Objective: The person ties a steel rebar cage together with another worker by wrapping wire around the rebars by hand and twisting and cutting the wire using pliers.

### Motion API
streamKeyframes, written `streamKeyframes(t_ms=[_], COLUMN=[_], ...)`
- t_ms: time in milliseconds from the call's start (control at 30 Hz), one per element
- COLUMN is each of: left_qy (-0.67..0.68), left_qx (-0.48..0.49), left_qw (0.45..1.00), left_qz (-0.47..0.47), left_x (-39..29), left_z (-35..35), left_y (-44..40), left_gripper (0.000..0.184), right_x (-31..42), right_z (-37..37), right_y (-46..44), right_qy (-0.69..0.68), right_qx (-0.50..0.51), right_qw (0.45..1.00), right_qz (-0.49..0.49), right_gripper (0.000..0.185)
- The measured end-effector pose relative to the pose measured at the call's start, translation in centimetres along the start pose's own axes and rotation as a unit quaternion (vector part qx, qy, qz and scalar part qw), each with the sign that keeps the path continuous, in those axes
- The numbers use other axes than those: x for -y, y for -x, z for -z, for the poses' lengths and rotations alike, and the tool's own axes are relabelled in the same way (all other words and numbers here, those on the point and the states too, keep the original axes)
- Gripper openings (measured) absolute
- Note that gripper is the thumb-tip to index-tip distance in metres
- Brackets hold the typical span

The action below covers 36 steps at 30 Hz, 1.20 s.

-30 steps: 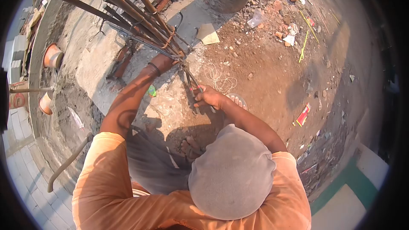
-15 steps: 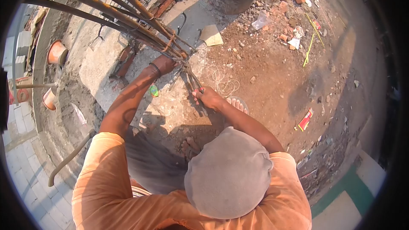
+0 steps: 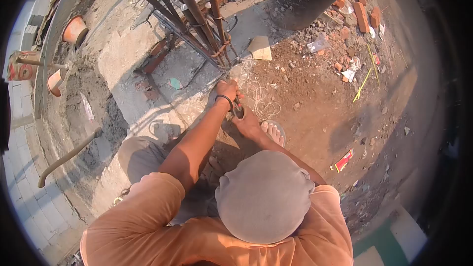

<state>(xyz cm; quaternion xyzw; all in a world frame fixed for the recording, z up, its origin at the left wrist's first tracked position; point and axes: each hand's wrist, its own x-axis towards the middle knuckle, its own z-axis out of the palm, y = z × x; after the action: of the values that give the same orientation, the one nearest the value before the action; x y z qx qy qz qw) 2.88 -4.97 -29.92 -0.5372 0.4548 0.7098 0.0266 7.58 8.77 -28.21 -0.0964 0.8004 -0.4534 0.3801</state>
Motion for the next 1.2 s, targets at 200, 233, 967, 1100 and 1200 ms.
streamKeyframes(t_ms=[200, 233, 967, 1100, 1200], left_qy=[-0.091, -0.075, 0.023, 0.177, 0.174], left_qx=[0.020, 0.091, 0.166, 0.205, 0.190], left_qw=[0.995, 0.990, 0.981, 0.959, 0.964], left_qz=[0.023, 0.072, 0.094, 0.084, 0.063], left_x=[-1.9, -2.9, -1.3, -0.7, 0.1], left_z=[1.1, 2.7, 3.8, 3.1, 2.5], left_y=[1.7, 2.0, 0.5, 1.0, 1.2], left_gripper=[0.024, 0.024, 0.041, 0.026, 0.025], right_x=[1.5, 0.9, 3.3, 3.3, 3.4], right_z=[-1.3, -1.1, 0.5, 1.2, 1.4], right_y=[0.0, -0.2, -0.5, 0.0, 0.1], right_qy=[-0.119, -0.371, -0.627, -0.562, -0.388], right_qx=[0.112, 0.219, 0.361, 0.351, 0.274], right_qw=[0.981, 0.889, 0.650, 0.712, 0.849], right_qz=[-0.106, -0.156, -0.235, -0.233, -0.233], right_gripper=[0.035, 0.032, 0.014, 0.016, 0.021])
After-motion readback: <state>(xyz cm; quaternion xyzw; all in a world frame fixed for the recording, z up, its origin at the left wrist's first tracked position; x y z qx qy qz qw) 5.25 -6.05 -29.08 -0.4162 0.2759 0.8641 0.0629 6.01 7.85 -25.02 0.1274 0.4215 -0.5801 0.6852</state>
